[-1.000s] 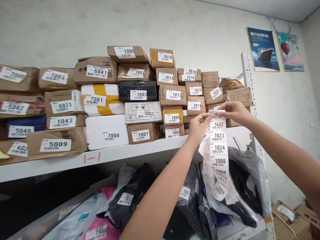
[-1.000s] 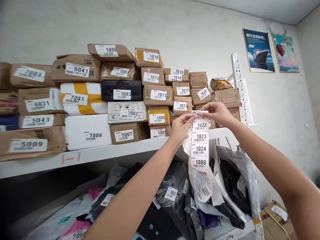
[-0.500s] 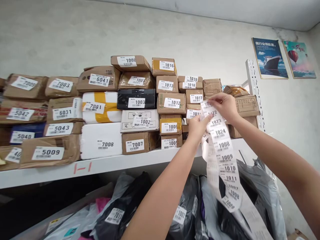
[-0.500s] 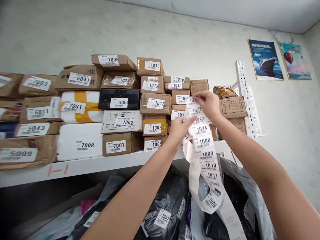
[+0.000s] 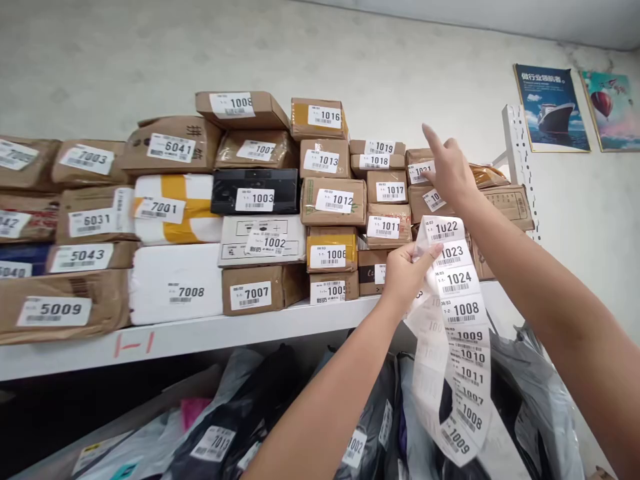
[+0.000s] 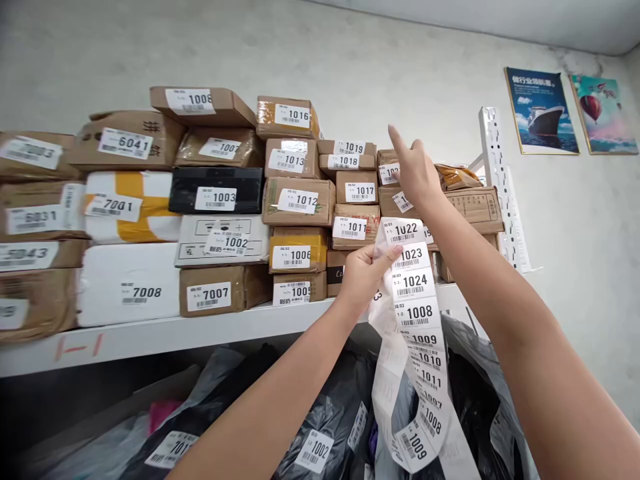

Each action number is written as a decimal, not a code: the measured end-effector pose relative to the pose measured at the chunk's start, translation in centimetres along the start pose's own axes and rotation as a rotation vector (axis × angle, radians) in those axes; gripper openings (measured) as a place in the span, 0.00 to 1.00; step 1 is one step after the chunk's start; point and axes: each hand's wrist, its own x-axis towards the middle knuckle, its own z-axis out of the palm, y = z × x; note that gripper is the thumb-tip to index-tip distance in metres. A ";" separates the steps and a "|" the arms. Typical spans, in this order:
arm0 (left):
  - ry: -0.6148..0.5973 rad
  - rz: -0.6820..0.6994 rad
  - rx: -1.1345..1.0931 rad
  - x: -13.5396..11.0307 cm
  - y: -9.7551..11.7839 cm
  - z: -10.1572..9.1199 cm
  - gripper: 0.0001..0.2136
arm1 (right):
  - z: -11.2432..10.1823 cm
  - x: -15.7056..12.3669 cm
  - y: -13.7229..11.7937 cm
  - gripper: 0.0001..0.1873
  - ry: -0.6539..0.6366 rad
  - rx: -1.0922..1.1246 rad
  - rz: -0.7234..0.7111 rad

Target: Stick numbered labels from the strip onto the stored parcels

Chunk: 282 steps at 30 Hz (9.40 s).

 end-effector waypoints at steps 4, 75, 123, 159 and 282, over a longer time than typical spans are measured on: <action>0.020 0.096 0.056 -0.2 -0.3 -0.8 0.15 | -3.5 -2.7 -3.1 0.17 0.042 0.020 0.081; 0.063 0.065 0.190 0.3 -3.8 9.0 0.22 | -10.2 -16.5 2.9 0.13 -0.071 0.560 0.554; 0.031 0.108 0.355 1.7 -0.9 7.0 0.08 | -7.0 -1.1 12.2 0.41 -0.021 -0.087 0.293; -0.037 0.259 0.181 -1.0 0.2 8.0 0.03 | -9.8 -15.1 6.3 0.31 0.332 -0.275 -0.012; -1.382 -0.047 1.347 -18.8 -21.4 -8.0 0.09 | 1.7 -53.9 -21.7 0.31 0.063 0.955 2.104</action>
